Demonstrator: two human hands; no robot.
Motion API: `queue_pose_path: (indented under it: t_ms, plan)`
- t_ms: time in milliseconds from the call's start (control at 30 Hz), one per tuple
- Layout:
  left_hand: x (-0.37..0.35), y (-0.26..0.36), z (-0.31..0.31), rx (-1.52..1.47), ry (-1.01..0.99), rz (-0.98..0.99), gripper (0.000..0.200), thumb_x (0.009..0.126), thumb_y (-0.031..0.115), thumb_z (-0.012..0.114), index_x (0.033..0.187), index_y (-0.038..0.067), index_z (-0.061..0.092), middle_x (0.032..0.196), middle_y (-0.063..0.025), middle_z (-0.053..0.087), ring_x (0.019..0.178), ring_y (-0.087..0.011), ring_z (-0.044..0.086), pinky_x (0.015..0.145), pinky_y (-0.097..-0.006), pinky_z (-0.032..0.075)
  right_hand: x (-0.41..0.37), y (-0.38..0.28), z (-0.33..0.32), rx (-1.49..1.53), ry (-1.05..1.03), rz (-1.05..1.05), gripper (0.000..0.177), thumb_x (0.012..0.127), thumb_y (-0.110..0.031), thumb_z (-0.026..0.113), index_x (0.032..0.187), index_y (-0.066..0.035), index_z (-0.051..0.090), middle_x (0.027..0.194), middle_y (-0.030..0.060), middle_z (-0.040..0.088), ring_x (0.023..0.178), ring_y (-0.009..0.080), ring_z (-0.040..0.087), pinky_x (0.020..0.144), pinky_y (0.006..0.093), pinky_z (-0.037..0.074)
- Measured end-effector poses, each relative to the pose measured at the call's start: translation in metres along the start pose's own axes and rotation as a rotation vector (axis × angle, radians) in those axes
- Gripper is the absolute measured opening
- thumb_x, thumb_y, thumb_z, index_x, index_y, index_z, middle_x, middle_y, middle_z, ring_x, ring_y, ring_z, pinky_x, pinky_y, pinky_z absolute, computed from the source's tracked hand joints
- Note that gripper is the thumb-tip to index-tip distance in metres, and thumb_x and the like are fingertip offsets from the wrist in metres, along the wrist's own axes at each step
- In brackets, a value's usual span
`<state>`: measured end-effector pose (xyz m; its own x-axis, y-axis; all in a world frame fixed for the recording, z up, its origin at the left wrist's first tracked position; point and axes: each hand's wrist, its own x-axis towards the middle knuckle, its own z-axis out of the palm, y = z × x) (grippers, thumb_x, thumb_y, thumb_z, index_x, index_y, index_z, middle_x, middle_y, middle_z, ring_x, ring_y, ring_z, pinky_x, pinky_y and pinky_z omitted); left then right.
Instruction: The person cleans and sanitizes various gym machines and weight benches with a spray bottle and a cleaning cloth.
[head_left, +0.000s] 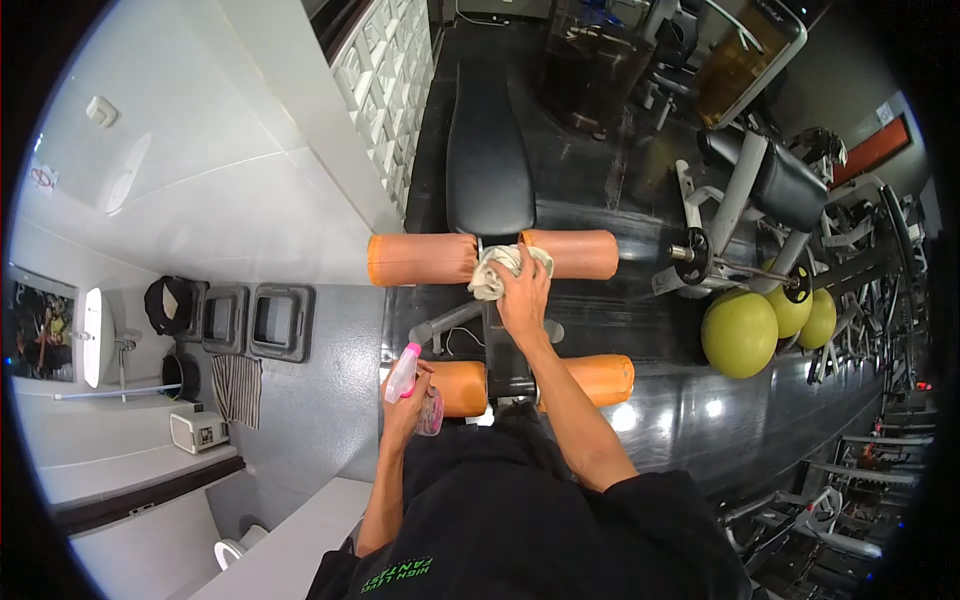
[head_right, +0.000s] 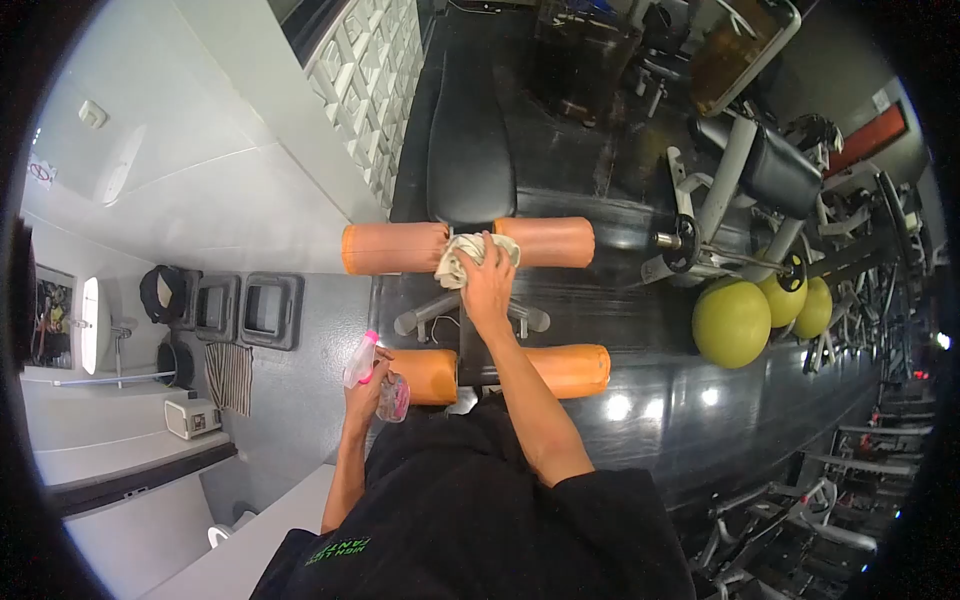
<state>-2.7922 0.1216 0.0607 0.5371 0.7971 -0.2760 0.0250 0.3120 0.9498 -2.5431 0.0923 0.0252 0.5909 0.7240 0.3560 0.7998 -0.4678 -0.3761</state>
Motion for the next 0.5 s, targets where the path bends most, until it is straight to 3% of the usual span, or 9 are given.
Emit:
queue_pose_path:
  t_ms: [167, 200, 300, 367, 433, 467, 500]
  plan:
    - [0.017, 0.014, -0.022, 0.016, 0.009, 0.008, 0.012, 0.087, 0.003, 0.061, 0.098, 0.002, 0.058, 0.087, -0.0019, 0.060, 0.063, -0.0057, 0.055, 0.057, -0.0212, 0.045, 0.011, -0.008, 0.010, 0.043, 0.066, 0.165, 0.056, 0.067, 0.000, 0.064, 0.117, -0.024, 0.060, 0.128, 0.0142, 0.045, 0.114, 0.0362, 0.046, 0.091, 0.0470, 0.041]
    - [0.018, 0.016, -0.027, 0.011, 0.010, 0.005, 0.012, 0.087, 0.003, 0.061, 0.098, 0.002, 0.058, 0.087, -0.0019, 0.060, 0.063, -0.0057, 0.055, 0.057, -0.0212, 0.045, 0.013, -0.007, 0.006, 0.087, 0.030, 0.220, 0.057, 0.067, 0.002, 0.062, 0.118, -0.023, 0.059, 0.121, 0.0155, 0.047, 0.107, 0.0375, 0.050, 0.086, 0.0458, 0.044]
    - [0.024, 0.017, -0.042, 0.056, -0.027, -0.010, 0.010, 0.087, 0.003, 0.061, 0.097, 0.002, 0.058, 0.087, -0.0020, 0.060, 0.063, -0.0058, 0.055, 0.058, -0.0210, 0.045, 0.021, -0.006, -0.005, 0.111, -0.084, 0.292, 0.062, 0.067, 0.008, 0.057, 0.120, -0.023, 0.058, 0.115, 0.0179, 0.048, 0.104, 0.0394, 0.051, 0.088, 0.0454, 0.045]
    - [0.028, 0.011, -0.048, 0.045, -0.046, 0.004, 0.011, 0.087, 0.003, 0.061, 0.097, 0.002, 0.058, 0.086, -0.0018, 0.060, 0.064, -0.0059, 0.055, 0.058, -0.0210, 0.045, 0.025, 0.011, -0.003, 0.112, -0.100, 0.283, 0.056, 0.071, 0.007, 0.051, 0.121, -0.018, 0.057, 0.114, 0.0209, 0.054, 0.106, 0.0414, 0.052, 0.090, 0.0447, 0.044]
    - [0.029, 0.007, -0.052, 0.040, -0.045, -0.008, 0.010, 0.087, 0.003, 0.061, 0.097, 0.002, 0.058, 0.087, -0.0020, 0.061, 0.064, -0.0061, 0.055, 0.058, -0.0212, 0.045, 0.026, 0.033, 0.008, 0.489, 0.002, 0.428, 0.048, 0.076, 0.004, 0.045, 0.121, -0.011, 0.057, 0.110, 0.0244, 0.060, 0.107, 0.0425, 0.054, 0.091, 0.0433, 0.043]
    - [0.031, 0.007, -0.054, 0.039, -0.041, -0.020, 0.010, 0.086, 0.003, 0.061, 0.096, 0.002, 0.058, 0.087, -0.0021, 0.061, 0.064, -0.0063, 0.055, 0.058, -0.0215, 0.045, 0.023, 0.037, 0.008, 0.472, 0.000, 0.389, 0.041, 0.080, 0.000, 0.041, 0.119, -0.003, 0.055, 0.107, 0.0261, 0.062, 0.108, 0.0413, 0.055, 0.090, 0.0421, 0.043]
    - [0.034, 0.008, -0.055, 0.038, -0.047, -0.016, 0.010, 0.086, 0.003, 0.061, 0.096, 0.002, 0.058, 0.087, -0.0021, 0.061, 0.064, -0.0063, 0.055, 0.058, -0.0215, 0.045, 0.022, 0.038, 0.007, 0.470, 0.007, 0.388, 0.041, 0.080, 0.000, 0.041, 0.119, -0.003, 0.055, 0.107, 0.0261, 0.062, 0.108, 0.0413, 0.055, 0.090, 0.0421, 0.043]
